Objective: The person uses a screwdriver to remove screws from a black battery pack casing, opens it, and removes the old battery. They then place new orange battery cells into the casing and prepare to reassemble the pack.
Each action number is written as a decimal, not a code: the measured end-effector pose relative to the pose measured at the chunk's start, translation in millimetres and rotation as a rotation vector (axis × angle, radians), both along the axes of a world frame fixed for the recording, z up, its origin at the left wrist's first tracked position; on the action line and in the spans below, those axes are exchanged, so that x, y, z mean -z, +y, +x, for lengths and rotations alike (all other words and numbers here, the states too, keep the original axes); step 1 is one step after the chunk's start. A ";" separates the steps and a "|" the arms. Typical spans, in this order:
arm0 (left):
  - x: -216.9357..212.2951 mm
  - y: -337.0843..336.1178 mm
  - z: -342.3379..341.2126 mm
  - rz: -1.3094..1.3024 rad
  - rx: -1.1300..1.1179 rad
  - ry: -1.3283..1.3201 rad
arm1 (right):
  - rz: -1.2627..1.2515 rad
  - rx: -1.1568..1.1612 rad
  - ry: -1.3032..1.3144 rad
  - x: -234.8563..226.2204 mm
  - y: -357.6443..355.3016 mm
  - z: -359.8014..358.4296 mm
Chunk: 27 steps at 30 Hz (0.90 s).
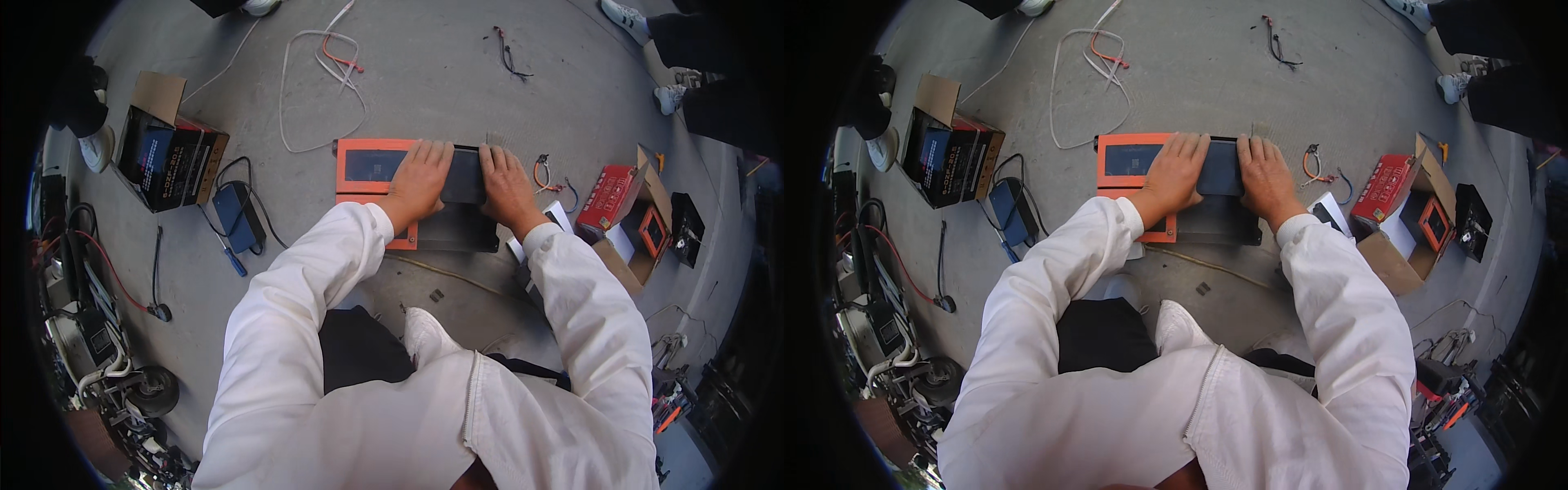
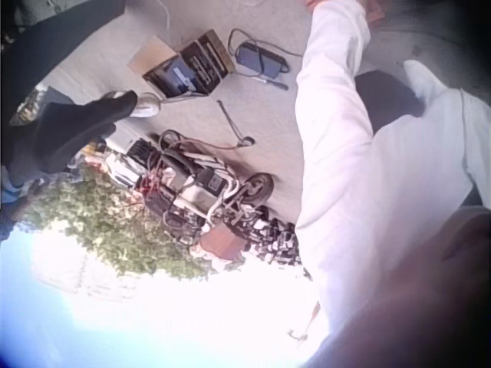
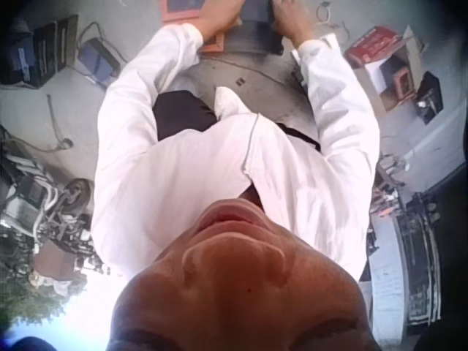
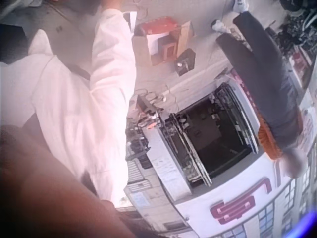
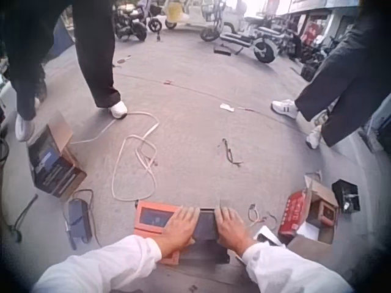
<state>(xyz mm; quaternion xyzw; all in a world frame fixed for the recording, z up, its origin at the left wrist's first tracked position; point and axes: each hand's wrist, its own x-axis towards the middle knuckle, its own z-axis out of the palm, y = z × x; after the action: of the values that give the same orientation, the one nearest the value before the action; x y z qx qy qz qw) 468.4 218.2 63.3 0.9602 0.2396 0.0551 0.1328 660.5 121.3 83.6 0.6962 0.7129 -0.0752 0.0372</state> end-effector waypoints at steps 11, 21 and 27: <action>2.1 4.0 1.8 0.120 0.026 0.230 | -0.123 0.089 0.009 0.2 7.9 -6.2; -7.1 -19.9 -7.4 0.042 0.144 0.278 | -0.150 0.024 0.091 -10.4 -14.9 -22.3; -40.9 -19.2 -22.9 -0.091 0.305 0.378 | -0.265 0.077 0.415 -44.8 -42.9 18.2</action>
<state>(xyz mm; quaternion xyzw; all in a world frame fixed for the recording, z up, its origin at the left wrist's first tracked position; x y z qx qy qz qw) 445.5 199.1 104.2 0.9715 0.1148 -0.1570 0.1357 678.7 78.5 128.4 0.6816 0.6621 -0.3107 -0.0221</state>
